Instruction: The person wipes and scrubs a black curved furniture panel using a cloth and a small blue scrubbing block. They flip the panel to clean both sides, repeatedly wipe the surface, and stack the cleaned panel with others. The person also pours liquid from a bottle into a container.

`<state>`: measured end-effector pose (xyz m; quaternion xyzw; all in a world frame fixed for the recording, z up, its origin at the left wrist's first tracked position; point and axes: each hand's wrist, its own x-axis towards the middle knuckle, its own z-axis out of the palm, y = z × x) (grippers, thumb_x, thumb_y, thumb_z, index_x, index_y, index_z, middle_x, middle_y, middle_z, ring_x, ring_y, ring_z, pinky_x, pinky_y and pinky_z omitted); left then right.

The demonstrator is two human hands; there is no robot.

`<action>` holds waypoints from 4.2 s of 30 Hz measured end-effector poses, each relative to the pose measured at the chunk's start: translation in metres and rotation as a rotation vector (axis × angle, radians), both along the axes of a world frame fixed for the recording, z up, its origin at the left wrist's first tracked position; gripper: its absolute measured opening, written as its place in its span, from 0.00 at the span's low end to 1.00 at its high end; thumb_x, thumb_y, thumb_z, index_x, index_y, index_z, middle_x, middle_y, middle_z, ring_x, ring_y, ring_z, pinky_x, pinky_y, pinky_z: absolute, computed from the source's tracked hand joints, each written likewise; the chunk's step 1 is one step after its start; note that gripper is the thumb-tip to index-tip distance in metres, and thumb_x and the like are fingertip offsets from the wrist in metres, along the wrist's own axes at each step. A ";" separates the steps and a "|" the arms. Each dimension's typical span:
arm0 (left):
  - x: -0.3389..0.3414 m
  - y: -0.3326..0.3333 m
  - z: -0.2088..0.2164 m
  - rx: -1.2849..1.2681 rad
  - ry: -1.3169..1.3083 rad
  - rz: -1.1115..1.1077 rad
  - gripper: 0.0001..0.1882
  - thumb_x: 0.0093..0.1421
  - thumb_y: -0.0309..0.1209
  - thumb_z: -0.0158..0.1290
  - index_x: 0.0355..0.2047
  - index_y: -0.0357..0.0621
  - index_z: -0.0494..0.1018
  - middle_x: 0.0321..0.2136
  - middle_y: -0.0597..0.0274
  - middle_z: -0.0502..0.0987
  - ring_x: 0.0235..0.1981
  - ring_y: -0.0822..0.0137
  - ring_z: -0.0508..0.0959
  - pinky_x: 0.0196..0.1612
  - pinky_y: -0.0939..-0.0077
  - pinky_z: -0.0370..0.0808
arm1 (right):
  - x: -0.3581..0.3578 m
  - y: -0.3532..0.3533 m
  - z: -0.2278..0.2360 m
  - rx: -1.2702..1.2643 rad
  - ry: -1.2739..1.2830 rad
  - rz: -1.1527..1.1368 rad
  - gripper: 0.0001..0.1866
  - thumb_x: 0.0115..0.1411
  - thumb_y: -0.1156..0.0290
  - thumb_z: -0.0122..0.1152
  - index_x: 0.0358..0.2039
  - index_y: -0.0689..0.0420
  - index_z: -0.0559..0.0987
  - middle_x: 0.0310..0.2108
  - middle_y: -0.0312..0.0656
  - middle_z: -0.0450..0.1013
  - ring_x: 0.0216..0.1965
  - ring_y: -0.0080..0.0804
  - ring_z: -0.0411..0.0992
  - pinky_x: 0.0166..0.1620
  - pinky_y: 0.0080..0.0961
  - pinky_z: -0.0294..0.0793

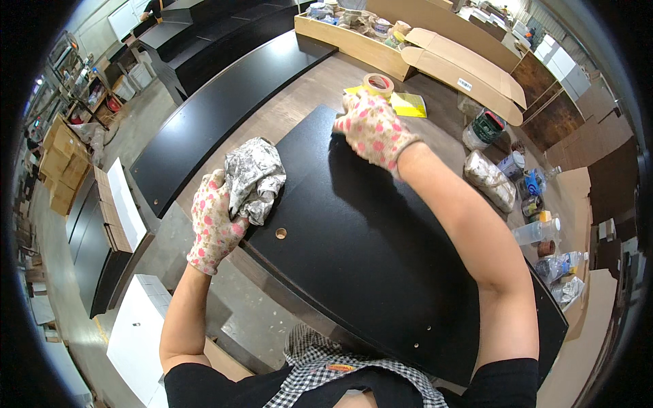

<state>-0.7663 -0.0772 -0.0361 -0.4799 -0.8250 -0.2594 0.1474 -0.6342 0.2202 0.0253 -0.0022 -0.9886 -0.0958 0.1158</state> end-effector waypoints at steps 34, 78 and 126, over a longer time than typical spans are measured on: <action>0.029 0.004 0.057 -0.014 -0.829 -0.043 0.18 0.64 0.40 0.57 0.44 0.36 0.77 0.34 0.69 0.78 0.33 0.75 0.74 0.37 0.78 0.73 | 0.248 0.009 -0.036 -1.286 0.568 -0.472 0.31 0.62 0.67 0.62 0.64 0.61 0.67 0.49 0.47 0.73 0.51 0.33 0.71 0.59 0.30 0.66; 0.002 -0.186 -0.054 1.504 -1.186 0.263 0.25 0.66 0.47 0.51 0.57 0.46 0.70 0.52 0.60 0.76 0.50 0.60 0.77 0.52 0.62 0.77 | 0.026 -0.155 -0.010 -0.480 0.078 0.155 0.08 0.56 0.68 0.62 0.34 0.57 0.80 0.33 0.49 0.72 0.38 0.46 0.73 0.44 0.39 0.75; 0.074 0.055 0.051 -0.250 -0.166 -1.068 0.31 0.39 0.52 0.59 0.42 0.50 0.80 0.58 0.57 0.70 0.61 0.45 0.66 0.62 0.43 0.61 | 0.084 0.018 -0.055 -0.203 0.651 0.116 0.15 0.54 0.64 0.69 0.42 0.54 0.82 0.39 0.42 0.77 0.42 0.44 0.76 0.47 0.38 0.75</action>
